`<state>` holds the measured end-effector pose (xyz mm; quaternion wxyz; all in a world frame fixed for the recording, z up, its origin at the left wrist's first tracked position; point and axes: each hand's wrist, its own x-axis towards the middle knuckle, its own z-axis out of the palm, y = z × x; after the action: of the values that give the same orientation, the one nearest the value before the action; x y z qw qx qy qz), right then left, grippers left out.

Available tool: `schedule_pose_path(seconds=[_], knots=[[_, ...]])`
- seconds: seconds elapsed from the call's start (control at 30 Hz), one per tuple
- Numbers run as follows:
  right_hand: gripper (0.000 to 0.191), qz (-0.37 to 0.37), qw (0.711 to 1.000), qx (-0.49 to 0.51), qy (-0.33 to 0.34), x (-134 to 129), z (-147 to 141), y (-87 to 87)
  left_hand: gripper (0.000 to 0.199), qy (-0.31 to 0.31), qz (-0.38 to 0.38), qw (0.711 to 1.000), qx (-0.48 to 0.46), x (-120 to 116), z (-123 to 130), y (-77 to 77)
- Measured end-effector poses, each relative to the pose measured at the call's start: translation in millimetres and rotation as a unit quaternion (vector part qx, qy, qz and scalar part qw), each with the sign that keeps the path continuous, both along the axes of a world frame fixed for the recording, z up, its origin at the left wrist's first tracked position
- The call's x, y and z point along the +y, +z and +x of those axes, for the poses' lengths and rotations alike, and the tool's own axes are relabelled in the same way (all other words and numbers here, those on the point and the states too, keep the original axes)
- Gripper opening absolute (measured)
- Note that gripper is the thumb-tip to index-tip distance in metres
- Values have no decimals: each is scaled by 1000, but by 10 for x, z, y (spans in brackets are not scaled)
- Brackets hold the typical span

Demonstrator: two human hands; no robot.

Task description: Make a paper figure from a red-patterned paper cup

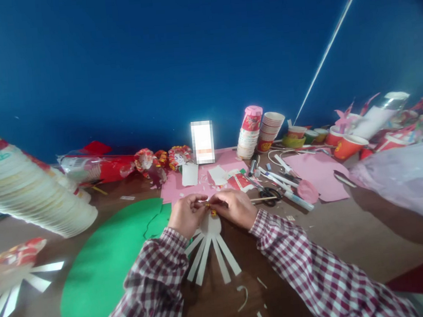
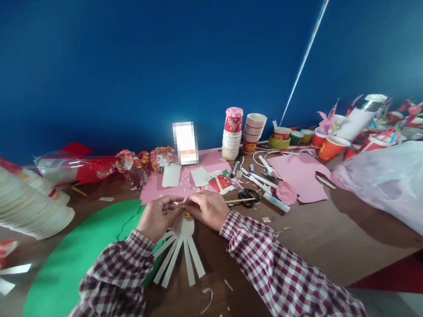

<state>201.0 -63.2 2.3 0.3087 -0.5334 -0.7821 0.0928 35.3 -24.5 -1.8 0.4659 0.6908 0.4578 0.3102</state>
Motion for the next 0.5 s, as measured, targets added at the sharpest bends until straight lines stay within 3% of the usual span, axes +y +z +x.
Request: schedule_pose_path(seconds=[0.5], knots=[[15,30,999,0,37,0,-9,-26,41,-1,-39,999,-25,-43,28,72]])
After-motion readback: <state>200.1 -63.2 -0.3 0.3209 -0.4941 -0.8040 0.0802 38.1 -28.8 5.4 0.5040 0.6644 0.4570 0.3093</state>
